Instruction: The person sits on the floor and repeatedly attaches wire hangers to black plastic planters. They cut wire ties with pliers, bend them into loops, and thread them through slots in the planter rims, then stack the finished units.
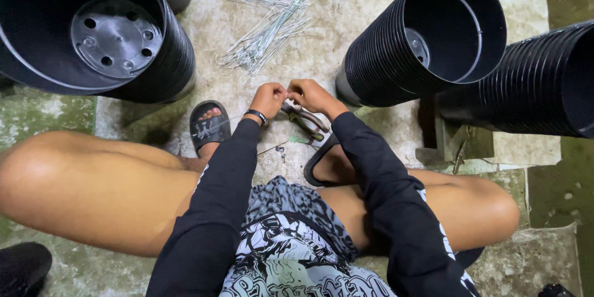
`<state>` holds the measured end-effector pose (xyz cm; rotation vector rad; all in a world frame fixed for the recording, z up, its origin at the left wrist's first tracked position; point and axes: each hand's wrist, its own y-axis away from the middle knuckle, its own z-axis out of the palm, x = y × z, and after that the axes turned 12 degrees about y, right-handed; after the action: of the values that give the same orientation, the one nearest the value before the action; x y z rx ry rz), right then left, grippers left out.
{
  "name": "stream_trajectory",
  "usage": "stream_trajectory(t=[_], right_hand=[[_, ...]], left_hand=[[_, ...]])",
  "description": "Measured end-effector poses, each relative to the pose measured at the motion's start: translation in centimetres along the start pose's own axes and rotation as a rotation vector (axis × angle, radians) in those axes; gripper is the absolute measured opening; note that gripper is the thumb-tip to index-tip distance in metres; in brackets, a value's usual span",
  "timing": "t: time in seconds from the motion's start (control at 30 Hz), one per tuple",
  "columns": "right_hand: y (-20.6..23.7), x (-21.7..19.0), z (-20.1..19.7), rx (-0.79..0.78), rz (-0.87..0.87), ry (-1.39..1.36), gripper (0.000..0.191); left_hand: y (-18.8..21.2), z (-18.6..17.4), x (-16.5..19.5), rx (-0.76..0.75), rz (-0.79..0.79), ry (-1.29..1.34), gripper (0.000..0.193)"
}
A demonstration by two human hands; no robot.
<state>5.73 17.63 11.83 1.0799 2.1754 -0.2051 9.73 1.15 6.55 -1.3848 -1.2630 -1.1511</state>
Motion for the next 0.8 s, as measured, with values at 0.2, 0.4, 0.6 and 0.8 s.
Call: stream_trajectory(t=[0.2, 0.4, 0.6, 0.8], right_hand=[[-0.3, 1.1, -0.1, -0.079, -0.068, 0.129, 0.008], [0.3, 2.1, 0.0, 0.023, -0.174, 0.206, 0.004], [0.7, 2.1, 0.0, 0.029, -0.125, 0.157, 0.006], [0.7, 2.2, -0.1, 0.021, -0.138, 0.151, 0.006]], left_hand=[[0.2, 0.5, -0.2, -0.03, -0.062, 0.02, 0.009], [0.2, -0.1, -0.4, -0.071, -0.045, -0.038, 0.014], [0.7, 0.0, 0.1, -0.065, -0.052, -0.067, 0.014], [0.6, 0.2, 0.0, -0.084, -0.092, -0.089, 0.014]])
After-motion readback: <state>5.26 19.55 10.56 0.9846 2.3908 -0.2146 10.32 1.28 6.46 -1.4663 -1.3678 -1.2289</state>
